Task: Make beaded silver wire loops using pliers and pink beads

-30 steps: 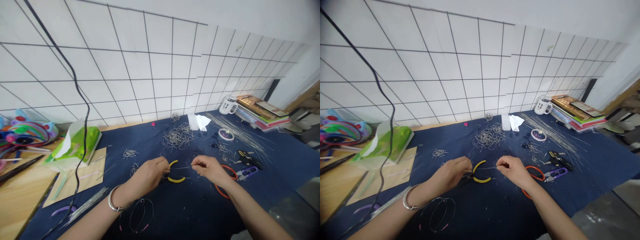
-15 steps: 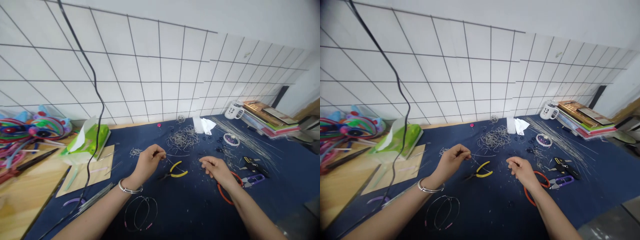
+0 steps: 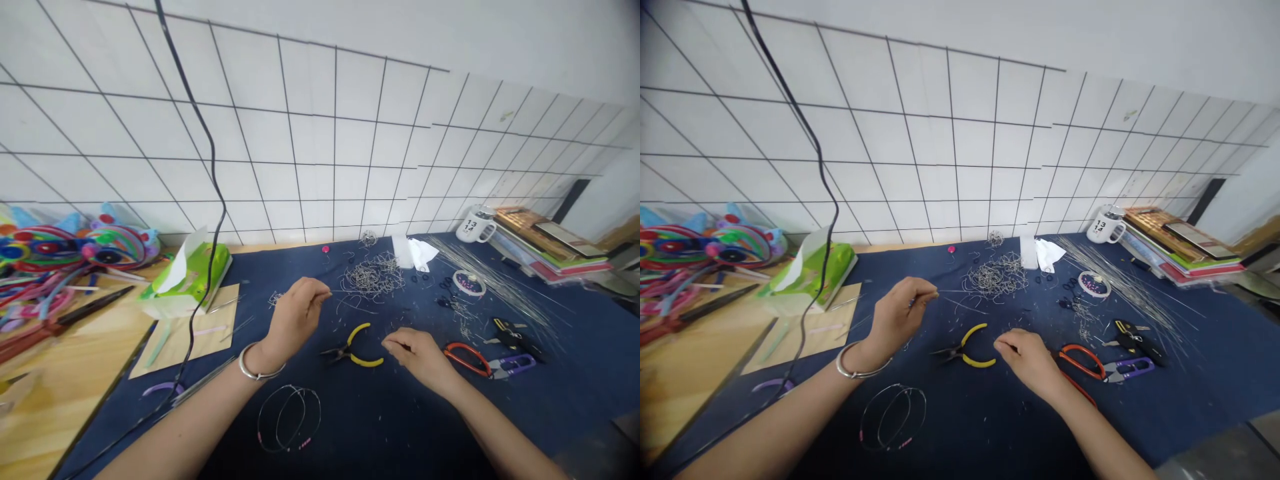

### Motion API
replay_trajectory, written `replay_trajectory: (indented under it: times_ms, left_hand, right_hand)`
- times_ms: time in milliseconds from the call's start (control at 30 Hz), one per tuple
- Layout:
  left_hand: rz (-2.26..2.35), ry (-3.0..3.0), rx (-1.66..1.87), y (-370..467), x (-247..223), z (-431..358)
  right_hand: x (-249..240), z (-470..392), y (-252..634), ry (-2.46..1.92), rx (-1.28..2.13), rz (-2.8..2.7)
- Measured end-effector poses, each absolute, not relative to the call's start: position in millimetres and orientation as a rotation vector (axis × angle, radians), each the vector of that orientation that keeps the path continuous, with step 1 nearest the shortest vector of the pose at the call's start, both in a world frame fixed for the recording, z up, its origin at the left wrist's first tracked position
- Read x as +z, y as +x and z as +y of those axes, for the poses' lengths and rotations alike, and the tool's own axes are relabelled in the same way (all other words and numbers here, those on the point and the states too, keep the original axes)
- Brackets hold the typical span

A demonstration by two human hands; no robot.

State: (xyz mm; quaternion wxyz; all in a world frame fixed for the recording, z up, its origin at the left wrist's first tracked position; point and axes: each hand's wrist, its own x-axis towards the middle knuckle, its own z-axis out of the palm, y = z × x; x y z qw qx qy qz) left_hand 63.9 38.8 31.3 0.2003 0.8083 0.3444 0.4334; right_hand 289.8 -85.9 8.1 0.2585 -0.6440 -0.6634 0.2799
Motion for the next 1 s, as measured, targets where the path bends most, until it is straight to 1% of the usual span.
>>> replay_trajectory:
  times_ms: [67,133,233,300,400,700,900,1000]
  left_hand:
    - [0.979,1.910,1.235,67.8,32.8,34.1]
    - [0.883,1.568,1.161,74.7,30.8,26.9]
    - [0.755,1.293,1.015,85.5,24.4,14.3]
    - [0.726,1.210,0.963,89.8,20.9,7.9]
    - [0.712,1.147,0.939,91.4,18.4,4.8]
    - [0.608,1.042,0.850,90.2,16.9,11.4]
    - [0.543,1.054,0.781,87.9,19.3,18.6]
    - [0.569,1.135,0.757,87.3,17.3,22.5]
  right_hand:
    - [10.7,-83.4,281.2,-1.690,0.941,-1.718]
    - [13.8,-78.7,270.3,-1.585,1.169,-1.538]
    - [18.3,-69.3,255.3,-1.377,1.292,-1.253]
    - [19.9,-63.9,249.3,-1.271,1.269,-1.126]
    - [19.3,-59.4,247.0,-1.207,1.220,-1.097]
    - [10.4,-48.0,254.5,-1.215,1.144,-1.025]
    - [11.9,-42.1,262.3,-1.244,1.246,-1.030]
    - [9.6,-41.4,267.5,-1.302,1.230,-1.084]
